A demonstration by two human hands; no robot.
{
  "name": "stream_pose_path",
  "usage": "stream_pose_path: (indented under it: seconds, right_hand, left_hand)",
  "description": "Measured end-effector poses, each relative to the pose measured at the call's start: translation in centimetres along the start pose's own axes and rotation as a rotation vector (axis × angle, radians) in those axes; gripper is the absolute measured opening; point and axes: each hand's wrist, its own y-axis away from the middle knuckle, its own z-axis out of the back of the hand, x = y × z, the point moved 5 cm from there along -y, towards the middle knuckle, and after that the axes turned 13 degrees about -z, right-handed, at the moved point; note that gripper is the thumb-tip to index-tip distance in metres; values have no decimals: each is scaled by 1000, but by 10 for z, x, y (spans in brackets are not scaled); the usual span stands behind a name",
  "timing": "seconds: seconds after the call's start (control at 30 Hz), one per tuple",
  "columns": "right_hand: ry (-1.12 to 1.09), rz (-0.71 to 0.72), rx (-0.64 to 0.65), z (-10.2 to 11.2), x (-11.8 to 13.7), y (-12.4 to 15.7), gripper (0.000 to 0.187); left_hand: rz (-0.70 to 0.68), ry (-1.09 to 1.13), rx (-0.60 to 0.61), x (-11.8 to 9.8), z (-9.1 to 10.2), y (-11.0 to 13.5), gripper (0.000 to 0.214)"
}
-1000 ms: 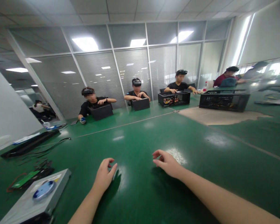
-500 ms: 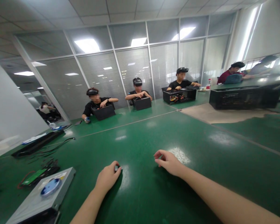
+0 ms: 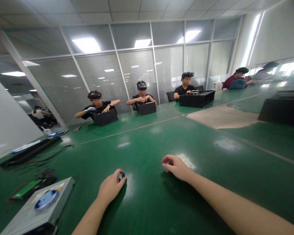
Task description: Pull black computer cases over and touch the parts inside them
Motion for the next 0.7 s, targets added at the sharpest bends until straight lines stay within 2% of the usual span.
stream_pose_path:
  seconds: [0.13, 0.27, 0.7]
  right_hand:
    - [5, -9, -1, 2, -6, -4, 19]
    - [14, -14, 3, 2, -10, -6, 19]
    - [35, -23, 15, 3, -4, -6, 16]
  left_hand:
    - [22, 9, -15, -2, 2, 1, 44]
    - [14, -7, 8, -5, 2, 1, 37]
    - [6, 8, 14, -1, 2, 0, 46]
